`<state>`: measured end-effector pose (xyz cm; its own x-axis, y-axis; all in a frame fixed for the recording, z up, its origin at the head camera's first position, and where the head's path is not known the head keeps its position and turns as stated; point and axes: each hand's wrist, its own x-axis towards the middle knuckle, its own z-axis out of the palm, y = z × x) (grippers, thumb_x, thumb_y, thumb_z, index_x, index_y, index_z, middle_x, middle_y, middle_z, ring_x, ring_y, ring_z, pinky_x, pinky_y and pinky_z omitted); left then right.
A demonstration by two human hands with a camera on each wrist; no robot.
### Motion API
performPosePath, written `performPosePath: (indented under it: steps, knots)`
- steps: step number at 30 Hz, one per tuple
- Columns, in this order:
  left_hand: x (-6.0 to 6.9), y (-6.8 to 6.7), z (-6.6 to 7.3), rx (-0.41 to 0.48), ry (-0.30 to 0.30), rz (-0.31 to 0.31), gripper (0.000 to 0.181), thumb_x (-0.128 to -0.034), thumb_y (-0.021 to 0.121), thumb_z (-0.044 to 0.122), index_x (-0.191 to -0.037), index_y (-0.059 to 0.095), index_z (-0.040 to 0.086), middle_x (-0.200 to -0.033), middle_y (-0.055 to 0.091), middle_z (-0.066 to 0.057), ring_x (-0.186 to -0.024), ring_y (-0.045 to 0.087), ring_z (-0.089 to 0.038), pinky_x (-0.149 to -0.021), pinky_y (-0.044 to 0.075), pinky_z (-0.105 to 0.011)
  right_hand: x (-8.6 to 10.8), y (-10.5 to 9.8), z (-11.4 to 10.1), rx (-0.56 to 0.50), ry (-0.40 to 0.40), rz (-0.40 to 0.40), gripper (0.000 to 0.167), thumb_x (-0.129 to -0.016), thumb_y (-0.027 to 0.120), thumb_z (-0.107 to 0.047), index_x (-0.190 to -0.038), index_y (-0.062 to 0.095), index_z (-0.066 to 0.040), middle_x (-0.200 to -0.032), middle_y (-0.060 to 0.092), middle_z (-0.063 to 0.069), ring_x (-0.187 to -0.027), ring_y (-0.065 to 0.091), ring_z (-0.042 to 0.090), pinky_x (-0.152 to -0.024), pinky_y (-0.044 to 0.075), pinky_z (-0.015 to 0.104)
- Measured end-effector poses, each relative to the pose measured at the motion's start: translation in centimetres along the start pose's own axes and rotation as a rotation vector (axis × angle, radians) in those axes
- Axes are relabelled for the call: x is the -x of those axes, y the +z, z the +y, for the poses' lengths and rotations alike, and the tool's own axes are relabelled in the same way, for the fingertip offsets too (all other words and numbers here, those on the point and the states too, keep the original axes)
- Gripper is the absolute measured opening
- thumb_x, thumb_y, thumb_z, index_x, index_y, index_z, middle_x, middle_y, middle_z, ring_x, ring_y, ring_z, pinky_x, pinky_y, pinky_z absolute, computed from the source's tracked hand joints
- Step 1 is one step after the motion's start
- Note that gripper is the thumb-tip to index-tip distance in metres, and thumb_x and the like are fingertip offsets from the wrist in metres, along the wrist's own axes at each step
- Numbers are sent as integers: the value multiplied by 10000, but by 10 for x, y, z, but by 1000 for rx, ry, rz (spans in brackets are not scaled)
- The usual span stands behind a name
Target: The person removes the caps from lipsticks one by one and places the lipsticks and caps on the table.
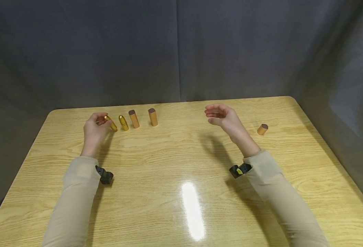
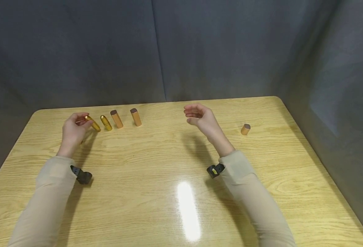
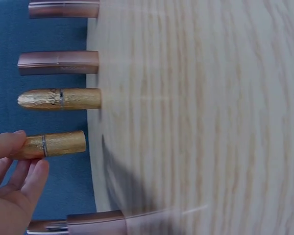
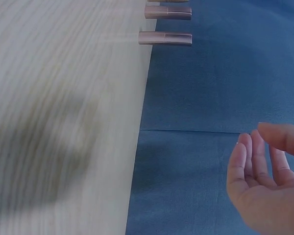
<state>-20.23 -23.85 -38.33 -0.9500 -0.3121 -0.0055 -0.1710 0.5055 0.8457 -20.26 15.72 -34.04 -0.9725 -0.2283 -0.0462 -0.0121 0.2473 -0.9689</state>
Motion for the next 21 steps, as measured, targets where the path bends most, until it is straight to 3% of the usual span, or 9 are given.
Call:
performPosePath:
  steps: [2, 7, 11, 18, 21]
  knots:
    - [1, -1, 2, 13, 7, 13, 402, -960, 555, 137, -1334, 499, 2, -1257, 528, -154, -1104, 536, -174, -839, 437, -120, -1, 1, -2, 13, -3, 5, 405, -917, 540, 51, -1317, 475, 46, -1266, 543, 173, -1123, 562, 204, -849, 489, 133]
    - [5, -3, 8, 106, -3, 39, 466, -956, 575, 221, -1375, 463, 48, -1111, 514, 61, -972, 508, 10, -817, 439, -77, -4, 5, -5, 10, -18, 8, 414, -905, 533, 85, -1315, 481, 58, -1283, 543, 212, -1029, 586, 96, -816, 496, 118]
    - [8, -3, 14, 179, 6, 56, 472, -947, 588, 247, -1360, 477, 47, -1028, 479, 161, -982, 517, 22, -856, 453, -88, -5, 9, -5, 14, -33, 11, 413, -898, 535, 94, -1308, 490, 63, -1299, 532, 258, -966, 573, 26, -812, 494, 120]
    - [15, 2, 26, 264, 55, 25, 448, -942, 599, 198, -1324, 487, -7, -973, 494, 171, -905, 526, 70, -800, 458, -45, -5, 15, -4, 9, -23, 7, 401, -901, 535, 89, -1299, 496, 55, -1299, 541, 237, -1138, 554, 280, -818, 487, 127]
    - [18, 5, 30, 285, 77, -10, 435, -947, 591, 193, -1319, 481, -4, -974, 496, 163, -882, 539, 83, -770, 472, -42, -6, 17, -5, 7, -13, 5, 400, -903, 536, 82, -1300, 499, 47, -1306, 539, 229, -1160, 539, 308, -823, 487, 134]
